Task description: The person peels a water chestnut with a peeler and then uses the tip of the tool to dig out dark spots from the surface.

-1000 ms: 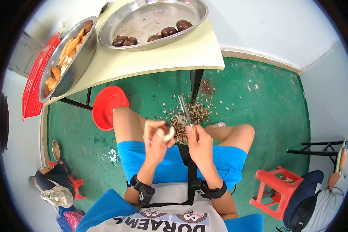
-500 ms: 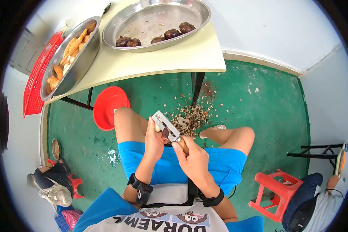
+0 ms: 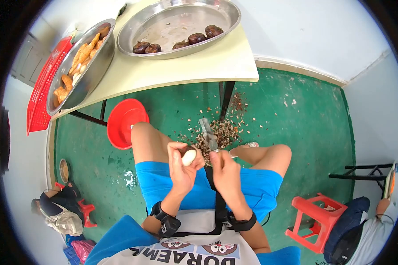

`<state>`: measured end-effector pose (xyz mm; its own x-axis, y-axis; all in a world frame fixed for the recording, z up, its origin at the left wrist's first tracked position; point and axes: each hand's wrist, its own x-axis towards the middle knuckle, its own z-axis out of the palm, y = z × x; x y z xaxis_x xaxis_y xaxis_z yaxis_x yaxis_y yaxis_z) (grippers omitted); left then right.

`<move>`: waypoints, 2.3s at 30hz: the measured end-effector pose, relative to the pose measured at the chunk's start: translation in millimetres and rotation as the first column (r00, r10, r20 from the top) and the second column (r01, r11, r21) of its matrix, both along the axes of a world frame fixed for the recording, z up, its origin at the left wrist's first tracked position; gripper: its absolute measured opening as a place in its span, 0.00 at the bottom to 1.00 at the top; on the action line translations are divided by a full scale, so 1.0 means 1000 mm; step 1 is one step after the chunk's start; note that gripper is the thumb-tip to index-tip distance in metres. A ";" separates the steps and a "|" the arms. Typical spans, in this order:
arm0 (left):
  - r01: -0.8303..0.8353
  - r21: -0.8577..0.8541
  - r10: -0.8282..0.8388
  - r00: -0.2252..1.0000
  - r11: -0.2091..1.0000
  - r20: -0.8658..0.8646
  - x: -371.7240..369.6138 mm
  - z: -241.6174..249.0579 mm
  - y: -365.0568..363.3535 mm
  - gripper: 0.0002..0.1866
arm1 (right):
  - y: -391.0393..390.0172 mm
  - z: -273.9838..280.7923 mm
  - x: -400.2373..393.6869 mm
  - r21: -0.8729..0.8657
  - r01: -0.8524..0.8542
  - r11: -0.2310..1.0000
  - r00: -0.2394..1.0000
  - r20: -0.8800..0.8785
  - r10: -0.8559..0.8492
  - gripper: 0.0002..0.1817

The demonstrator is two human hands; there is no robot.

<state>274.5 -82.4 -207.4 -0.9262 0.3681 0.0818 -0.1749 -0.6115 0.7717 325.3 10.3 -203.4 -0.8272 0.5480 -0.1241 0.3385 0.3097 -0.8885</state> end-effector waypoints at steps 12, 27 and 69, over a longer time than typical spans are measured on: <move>0.101 0.122 -0.148 0.860 0.987 0.489 -0.014 0.019 0.000 0.24 | 0.017 0.015 -0.005 -0.013 -0.117 0.993 0.993 -0.023 0.117 0.16; 0.106 -0.196 -0.030 0.935 0.975 0.354 -0.015 0.018 -0.030 0.18 | 0.000 0.016 -0.010 0.636 -0.021 0.771 0.995 -0.060 0.077 0.16; -0.121 -0.164 0.184 0.868 0.979 0.462 0.006 -0.018 -0.002 0.19 | -0.035 0.002 0.039 0.289 -0.126 0.949 0.987 -0.061 0.150 0.14</move>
<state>280.2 -84.1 -225.6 -0.8873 0.1967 -0.4171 -0.4504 -0.5638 0.6923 363.8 -24.3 -201.8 -0.8981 0.4304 0.0900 0.2053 0.5914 -0.7798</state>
